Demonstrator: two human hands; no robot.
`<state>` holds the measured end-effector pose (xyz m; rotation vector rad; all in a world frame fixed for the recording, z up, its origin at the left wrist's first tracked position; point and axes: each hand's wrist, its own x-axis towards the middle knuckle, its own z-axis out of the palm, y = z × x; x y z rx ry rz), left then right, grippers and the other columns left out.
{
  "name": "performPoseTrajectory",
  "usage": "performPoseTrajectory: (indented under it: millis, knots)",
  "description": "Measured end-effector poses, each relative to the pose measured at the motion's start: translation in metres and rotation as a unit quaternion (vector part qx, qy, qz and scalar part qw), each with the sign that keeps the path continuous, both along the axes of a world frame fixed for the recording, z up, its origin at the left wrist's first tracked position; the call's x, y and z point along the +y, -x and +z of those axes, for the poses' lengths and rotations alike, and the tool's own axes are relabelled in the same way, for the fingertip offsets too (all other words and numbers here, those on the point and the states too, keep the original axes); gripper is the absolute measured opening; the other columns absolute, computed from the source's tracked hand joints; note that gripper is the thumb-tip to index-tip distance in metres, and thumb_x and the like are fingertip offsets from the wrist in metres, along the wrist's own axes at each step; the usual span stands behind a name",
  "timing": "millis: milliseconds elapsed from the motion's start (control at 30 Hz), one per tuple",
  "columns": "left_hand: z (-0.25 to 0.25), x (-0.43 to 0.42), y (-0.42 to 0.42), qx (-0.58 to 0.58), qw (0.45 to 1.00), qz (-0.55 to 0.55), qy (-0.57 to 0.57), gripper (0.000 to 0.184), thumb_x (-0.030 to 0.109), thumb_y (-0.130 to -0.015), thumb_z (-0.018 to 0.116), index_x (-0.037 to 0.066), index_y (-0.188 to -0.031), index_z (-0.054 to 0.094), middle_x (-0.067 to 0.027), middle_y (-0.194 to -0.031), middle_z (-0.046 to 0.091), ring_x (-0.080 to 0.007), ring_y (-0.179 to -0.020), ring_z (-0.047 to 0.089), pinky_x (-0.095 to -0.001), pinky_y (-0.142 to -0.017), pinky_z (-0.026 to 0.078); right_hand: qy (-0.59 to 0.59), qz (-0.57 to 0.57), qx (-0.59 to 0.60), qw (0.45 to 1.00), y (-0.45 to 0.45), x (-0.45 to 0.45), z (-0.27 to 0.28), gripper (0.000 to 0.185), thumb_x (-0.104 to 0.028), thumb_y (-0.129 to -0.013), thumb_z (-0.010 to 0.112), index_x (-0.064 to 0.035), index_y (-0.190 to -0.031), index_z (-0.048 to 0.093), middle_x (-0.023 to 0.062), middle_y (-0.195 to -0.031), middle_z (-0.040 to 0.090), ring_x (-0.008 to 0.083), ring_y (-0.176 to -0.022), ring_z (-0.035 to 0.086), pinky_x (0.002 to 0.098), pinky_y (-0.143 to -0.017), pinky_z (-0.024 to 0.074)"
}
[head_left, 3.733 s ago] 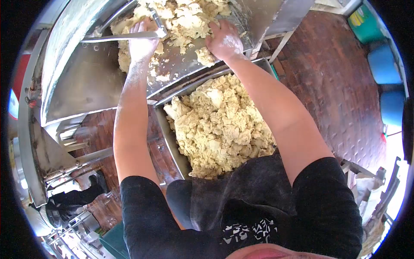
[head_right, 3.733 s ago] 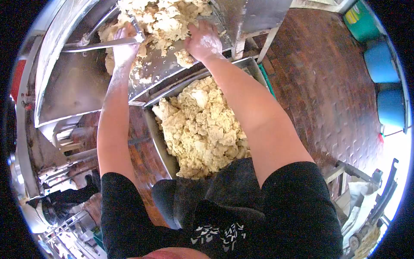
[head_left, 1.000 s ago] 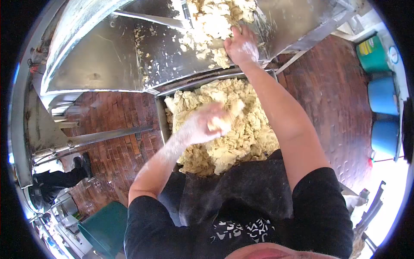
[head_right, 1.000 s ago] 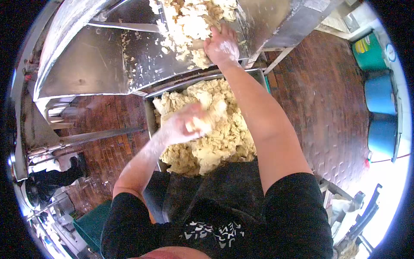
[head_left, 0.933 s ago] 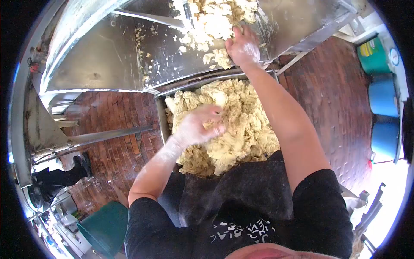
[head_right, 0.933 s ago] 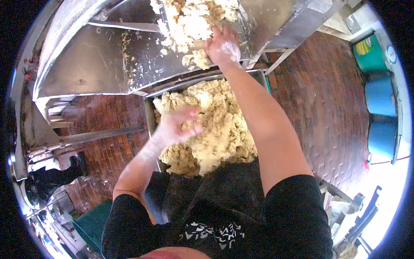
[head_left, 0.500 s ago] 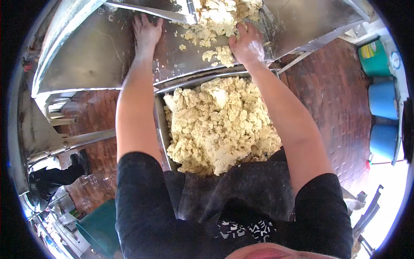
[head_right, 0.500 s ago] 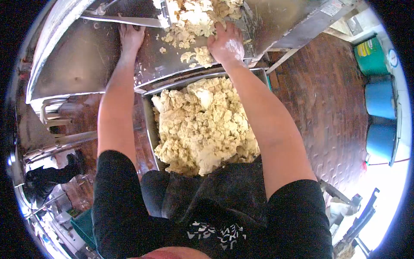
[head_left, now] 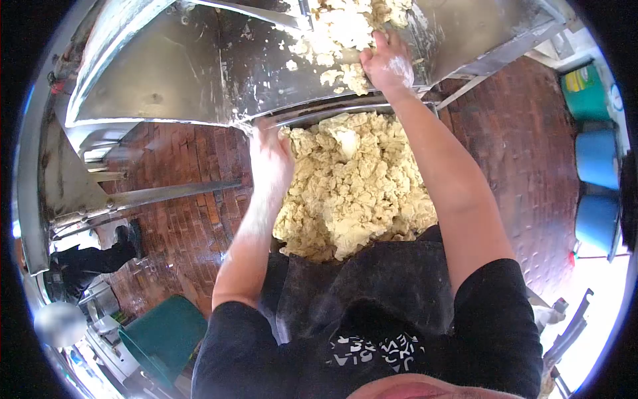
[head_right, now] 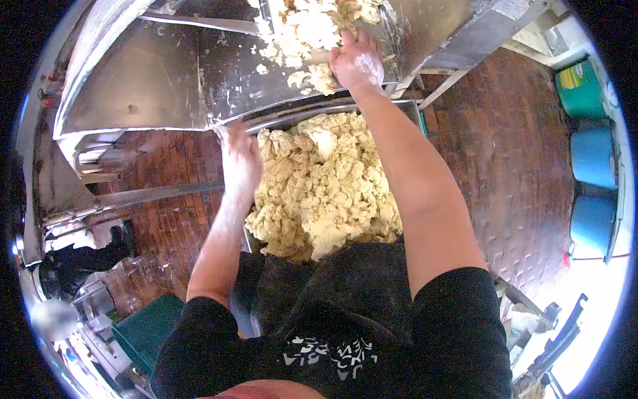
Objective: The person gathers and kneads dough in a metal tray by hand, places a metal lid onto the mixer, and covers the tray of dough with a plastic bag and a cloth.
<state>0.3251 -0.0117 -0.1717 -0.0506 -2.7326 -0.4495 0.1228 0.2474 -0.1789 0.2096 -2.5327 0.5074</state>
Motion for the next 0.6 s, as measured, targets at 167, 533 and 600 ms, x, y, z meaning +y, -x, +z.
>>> performPoseTrajectory:
  millis: [167, 533, 600]
  knots:
    - [0.037, 0.007, 0.010, 0.014, 0.984, -0.035, -0.173, 0.023, 0.011, -0.092, 0.066, 0.002, -0.113, 0.069, -0.0203, -0.121, 0.066, -0.0317, -0.110, 0.066, -0.0427, -0.100, 0.051, 0.003, 0.003, -0.002, 1.000, -0.001, 0.001, 0.000, 0.049, -0.031, -0.085, 0.060, -0.0075, -0.128, 0.061, 0.0256, -0.134, 0.056, 0.0412, -0.131, 0.049, 0.0550, -0.112, 0.0358]
    - [0.000, 0.026, 0.370, 0.008, 0.705, -0.147, -0.694, 0.034, 0.027, -0.100, 0.061, 0.006, -0.126, 0.056, -0.0169, -0.114, 0.065, -0.0252, -0.088, 0.062, -0.0377, -0.077, 0.051, 0.014, -0.004, -0.019, 1.000, -0.005, -0.002, 0.007, 0.048, -0.029, -0.087, 0.062, -0.0051, -0.129, 0.058, 0.0255, -0.135, 0.052, 0.0412, -0.131, 0.047, 0.0524, -0.115, 0.0330]
    - [-0.050, 0.010, 0.400, -0.069, 0.801, -0.110, -0.584, 0.064, 0.039, -0.096, 0.063, 0.004, -0.145, 0.042, -0.0213, -0.138, 0.052, -0.0283, -0.120, 0.053, -0.0408, -0.100, 0.042, 0.001, 0.000, -0.030, 1.000, -0.004, 0.000, 0.007, 0.050, -0.030, -0.088, 0.062, -0.0044, -0.130, 0.057, 0.0264, -0.136, 0.051, 0.0413, -0.131, 0.046, 0.0522, -0.116, 0.0325]
